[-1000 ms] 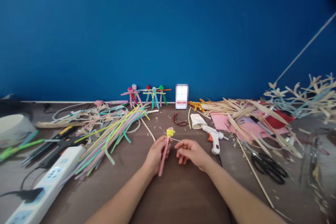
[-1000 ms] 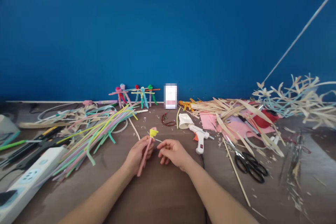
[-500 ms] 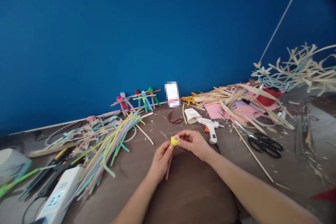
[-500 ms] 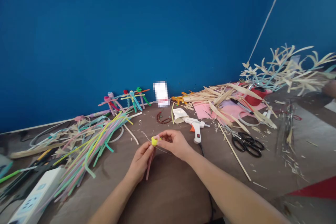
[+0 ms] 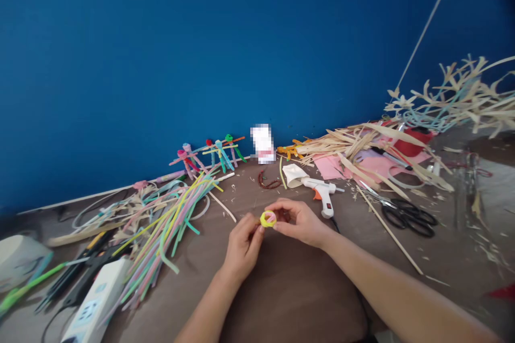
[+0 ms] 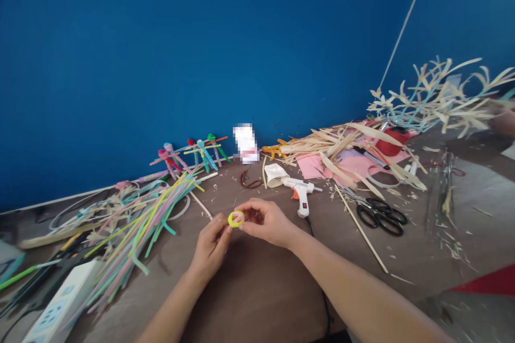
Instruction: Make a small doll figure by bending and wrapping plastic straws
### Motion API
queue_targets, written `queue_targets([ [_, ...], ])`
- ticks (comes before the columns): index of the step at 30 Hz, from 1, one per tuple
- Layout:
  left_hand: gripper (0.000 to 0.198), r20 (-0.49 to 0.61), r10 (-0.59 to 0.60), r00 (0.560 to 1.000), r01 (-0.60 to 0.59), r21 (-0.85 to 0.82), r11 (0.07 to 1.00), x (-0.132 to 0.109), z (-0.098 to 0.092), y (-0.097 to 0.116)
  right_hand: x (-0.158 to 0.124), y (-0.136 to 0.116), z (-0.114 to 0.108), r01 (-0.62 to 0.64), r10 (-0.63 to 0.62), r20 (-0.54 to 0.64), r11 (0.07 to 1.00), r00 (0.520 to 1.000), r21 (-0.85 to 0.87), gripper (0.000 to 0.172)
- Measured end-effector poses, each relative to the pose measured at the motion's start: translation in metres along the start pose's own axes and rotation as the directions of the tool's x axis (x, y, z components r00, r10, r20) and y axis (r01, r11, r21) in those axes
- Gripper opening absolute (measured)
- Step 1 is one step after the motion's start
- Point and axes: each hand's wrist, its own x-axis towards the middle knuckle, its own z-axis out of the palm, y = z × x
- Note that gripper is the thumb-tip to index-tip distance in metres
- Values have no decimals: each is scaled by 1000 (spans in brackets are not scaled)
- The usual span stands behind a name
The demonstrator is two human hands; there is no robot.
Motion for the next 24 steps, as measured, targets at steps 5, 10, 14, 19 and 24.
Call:
queue_targets([
  [5,21,70,12,997,-14,15,1000,0,1,0,-1,2,1,21,-22,-16,997,1000,-69,24],
  [10,21,105,36,994,-38,15,999,0,1,0,0,2,1,7,-7,-14,999,1000,-35,22],
  [14,22,88,12,996,-13,7,1000,0,-1,0,0,2,1,-6,6,-2,1000,1000,0,23],
  [19,20,37,-104,994,109,-153,982,-1,0,-5,-2,-1,3,27,-27,-5,998,1000,-55,24],
  [24,27,6,-135,991,134,-212,968,-1,1,-14,-2,-4,3,67,-67,7,991,998,-114,25],
])
